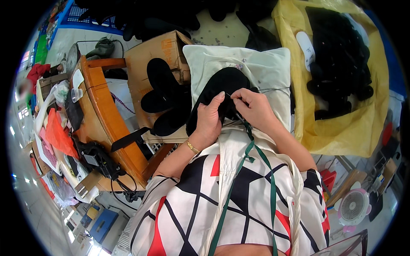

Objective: The person hand-sews a black shoe using a needle and thread. They repeatedly insert the needle into the shoe's upper and pull the thread through to secure the material. The person works on a single shoe throughout the clip, occasionally adjusting their grip and the thread tension.

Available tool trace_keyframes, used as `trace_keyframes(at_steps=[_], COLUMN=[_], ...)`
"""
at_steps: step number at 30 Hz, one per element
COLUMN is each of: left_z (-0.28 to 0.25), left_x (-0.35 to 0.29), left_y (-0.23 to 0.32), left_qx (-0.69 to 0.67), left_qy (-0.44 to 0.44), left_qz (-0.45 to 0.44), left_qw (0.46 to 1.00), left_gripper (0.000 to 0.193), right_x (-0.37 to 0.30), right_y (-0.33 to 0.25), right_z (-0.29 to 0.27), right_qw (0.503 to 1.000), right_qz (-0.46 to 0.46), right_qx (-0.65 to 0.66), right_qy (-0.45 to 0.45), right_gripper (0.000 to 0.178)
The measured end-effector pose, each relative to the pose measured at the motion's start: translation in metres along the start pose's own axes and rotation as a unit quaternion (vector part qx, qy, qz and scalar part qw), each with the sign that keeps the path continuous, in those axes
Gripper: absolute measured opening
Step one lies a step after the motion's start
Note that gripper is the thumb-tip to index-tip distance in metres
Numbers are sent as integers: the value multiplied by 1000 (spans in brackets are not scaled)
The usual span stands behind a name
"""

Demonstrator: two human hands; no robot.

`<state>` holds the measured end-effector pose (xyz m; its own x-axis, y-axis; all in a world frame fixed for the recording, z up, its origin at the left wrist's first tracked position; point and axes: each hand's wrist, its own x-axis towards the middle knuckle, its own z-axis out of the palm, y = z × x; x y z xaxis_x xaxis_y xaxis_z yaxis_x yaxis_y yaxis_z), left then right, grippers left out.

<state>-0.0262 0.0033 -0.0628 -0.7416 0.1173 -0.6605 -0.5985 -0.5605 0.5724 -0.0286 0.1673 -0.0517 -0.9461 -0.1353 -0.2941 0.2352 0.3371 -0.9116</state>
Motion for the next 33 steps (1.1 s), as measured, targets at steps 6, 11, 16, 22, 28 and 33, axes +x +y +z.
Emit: trace_keyframes(at_steps=[6,11,16,22,28,33], left_z=[3,4,5,3,6,11], left_x=[-4,-6,-7,-2,0,-2], left_y=[-1,-11,-1,-1,3,1], left_qx=[-10,18,14,18,6,15], left_qy=[-7,5,18,49,67,42], left_qz=[4,33,-18,-36,-66,-39], left_qw=[1000,999,1000,998,996,998], left_gripper=[26,25,22,16,14,16], right_x=[2,4,-3,-6,-6,-3], right_y=[-2,-5,13,16,20,23], right_z=[-4,-4,2,2,8,21], right_qw=[999,994,995,995,996,997], right_qz=[29,82,50,40,-5,2], right_qx=[1,47,74,78,87,59], right_qy=[-32,-52,-35,-43,-5,44], right_gripper=[12,9,9,10,10,10])
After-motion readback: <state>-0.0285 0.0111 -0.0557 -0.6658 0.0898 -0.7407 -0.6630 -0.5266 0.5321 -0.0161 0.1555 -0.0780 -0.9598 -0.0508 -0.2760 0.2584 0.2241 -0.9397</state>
